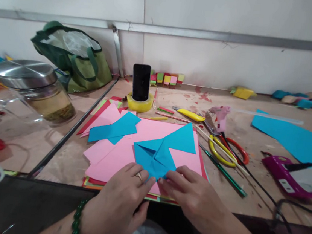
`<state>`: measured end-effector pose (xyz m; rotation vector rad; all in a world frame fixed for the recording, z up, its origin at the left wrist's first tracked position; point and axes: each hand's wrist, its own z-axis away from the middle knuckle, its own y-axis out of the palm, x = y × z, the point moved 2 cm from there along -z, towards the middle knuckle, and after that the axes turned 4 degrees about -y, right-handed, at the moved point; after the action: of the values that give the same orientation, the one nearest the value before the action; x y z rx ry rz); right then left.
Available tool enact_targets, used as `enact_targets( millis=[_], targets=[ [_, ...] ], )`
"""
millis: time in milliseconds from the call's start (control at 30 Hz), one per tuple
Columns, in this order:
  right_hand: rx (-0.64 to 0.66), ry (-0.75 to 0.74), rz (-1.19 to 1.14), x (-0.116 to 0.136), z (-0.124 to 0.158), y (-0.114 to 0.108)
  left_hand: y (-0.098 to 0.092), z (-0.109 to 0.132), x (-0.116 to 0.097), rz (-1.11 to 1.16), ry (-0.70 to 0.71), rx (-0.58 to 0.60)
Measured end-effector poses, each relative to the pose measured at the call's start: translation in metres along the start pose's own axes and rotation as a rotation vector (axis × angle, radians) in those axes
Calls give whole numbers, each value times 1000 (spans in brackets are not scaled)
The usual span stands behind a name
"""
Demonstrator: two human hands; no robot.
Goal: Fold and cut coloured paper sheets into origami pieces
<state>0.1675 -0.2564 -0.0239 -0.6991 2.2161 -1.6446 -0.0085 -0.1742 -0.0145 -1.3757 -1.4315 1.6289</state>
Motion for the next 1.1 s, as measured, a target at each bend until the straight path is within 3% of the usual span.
enact_targets(
  millis=[167,733,1100],
  targets=[
    [28,70,-17,-3,6,-4,0,-1,1,-1,11,2],
    [-93,212,119,-9,27,-18,3,4,0,-7,-19,-14],
    [9,216,133,-2,24,-10,7,4,-5,-162,10,-38]
  ],
)
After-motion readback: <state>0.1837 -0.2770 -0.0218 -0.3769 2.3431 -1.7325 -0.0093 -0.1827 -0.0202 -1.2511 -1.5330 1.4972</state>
